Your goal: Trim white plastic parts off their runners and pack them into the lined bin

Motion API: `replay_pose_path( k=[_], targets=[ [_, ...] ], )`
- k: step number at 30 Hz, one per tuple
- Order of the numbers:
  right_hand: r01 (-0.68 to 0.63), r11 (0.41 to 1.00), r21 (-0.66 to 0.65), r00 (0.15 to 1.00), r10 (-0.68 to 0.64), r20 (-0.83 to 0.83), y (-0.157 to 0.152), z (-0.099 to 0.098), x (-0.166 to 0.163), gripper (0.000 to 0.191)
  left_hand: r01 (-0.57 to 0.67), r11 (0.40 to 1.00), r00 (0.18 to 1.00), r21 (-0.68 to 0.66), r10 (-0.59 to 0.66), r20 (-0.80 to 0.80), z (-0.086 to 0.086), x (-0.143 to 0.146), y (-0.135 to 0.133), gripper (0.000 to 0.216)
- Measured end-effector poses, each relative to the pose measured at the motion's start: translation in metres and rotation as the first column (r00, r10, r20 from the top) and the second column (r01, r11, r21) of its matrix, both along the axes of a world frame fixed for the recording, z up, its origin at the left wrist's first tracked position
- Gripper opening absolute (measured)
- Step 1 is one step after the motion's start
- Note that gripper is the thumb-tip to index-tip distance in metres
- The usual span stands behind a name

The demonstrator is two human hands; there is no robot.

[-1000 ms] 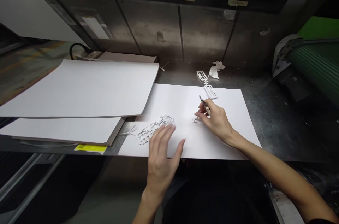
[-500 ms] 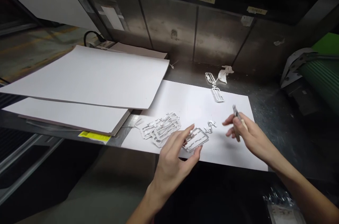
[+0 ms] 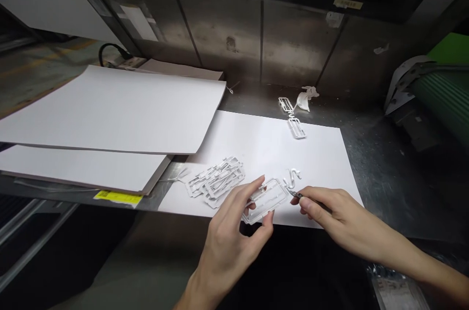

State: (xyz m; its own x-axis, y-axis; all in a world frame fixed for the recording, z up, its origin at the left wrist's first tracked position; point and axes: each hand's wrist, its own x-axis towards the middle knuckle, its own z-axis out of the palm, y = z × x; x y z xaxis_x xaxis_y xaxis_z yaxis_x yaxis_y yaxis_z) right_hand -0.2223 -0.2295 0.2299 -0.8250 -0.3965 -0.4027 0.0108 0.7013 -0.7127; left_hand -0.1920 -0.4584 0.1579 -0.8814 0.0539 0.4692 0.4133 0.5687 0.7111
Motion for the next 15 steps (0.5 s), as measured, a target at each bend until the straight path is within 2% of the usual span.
replay_pose_path(
  k=[7,15],
  targets=[
    [0.016,0.999,-0.034,1.0,-0.017,-0.014,-0.0012,-0.0039,0.0012,0.051,0.021,1.0,1.0,-0.021,-0.021,-0.023,0.002,0.0013,0.0019,0.051],
    [0.014,1.0,-0.011,1.0,-0.014,-0.018,-0.0033,-0.0033,0.0001,0.055,0.055,0.998,0.998,-0.003,-0.055,0.006,0.0,0.0015,0.0005,0.052]
  ],
)
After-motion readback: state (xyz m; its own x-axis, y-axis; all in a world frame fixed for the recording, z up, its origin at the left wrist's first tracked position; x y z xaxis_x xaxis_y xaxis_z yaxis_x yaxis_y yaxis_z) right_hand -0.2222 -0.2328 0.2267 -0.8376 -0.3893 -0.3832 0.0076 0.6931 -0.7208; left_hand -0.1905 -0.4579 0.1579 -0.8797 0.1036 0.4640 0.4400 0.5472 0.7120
